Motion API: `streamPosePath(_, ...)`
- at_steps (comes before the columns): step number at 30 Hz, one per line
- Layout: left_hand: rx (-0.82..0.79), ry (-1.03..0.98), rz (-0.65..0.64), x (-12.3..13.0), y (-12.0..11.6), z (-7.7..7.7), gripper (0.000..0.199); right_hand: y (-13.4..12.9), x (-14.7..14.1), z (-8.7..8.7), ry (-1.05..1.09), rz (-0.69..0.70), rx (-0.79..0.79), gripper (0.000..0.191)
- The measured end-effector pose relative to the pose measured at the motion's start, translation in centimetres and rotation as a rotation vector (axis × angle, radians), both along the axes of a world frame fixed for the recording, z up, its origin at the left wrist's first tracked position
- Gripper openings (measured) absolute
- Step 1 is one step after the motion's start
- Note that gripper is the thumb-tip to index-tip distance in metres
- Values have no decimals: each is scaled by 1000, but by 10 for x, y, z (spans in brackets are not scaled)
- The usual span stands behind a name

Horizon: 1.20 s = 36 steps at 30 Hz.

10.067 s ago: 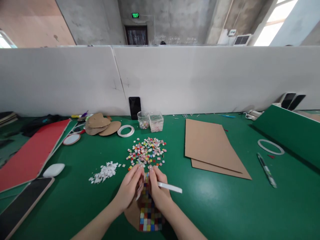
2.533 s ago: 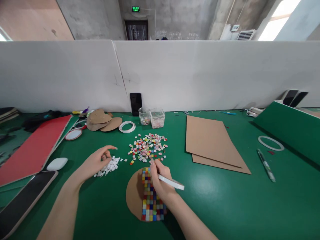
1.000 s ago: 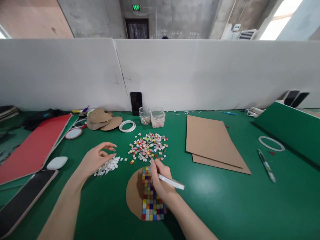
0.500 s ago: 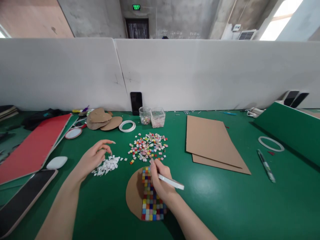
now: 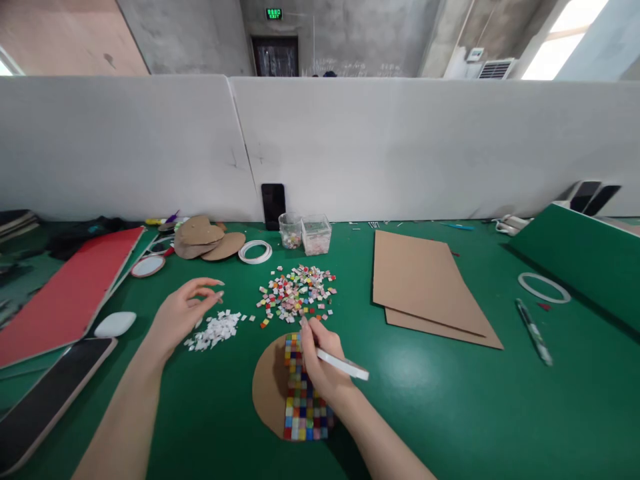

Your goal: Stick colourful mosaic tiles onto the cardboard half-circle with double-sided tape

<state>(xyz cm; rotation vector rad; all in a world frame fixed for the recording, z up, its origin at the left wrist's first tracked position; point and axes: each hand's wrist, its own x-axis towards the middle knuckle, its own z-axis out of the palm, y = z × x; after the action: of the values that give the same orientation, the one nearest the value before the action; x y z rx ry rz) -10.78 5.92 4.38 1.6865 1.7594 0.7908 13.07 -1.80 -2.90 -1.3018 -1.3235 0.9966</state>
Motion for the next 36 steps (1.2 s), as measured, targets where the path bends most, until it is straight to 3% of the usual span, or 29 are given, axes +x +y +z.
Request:
streamPosePath(6, -55, 143, -32, 0, -1, -3, 31, 1, 1, -2, 1, -9, -6, 33)
streamPosePath(15, -195, 329, -251, -8, -3, -13, 29, 1, 1, -4, -1, -3, -2, 30)
streamPosePath(23, -217, 359, -199, -4, -2, -8, 19, 0, 1, -2, -19, 3, 16, 28)
streamPosePath(26, -187, 361, -188, -4, -1, -9, 29, 0, 1, -2, -11, 2, 12, 28)
streamPosePath(30, -182, 303, -158, -5, 0, -11, 25, 0, 0, -2, -26, 4, 13, 29)
streamPosePath(36, -146, 258, -184, -6, 0, -13, 35, 0, 0, -1, -36, 3, 12, 28)
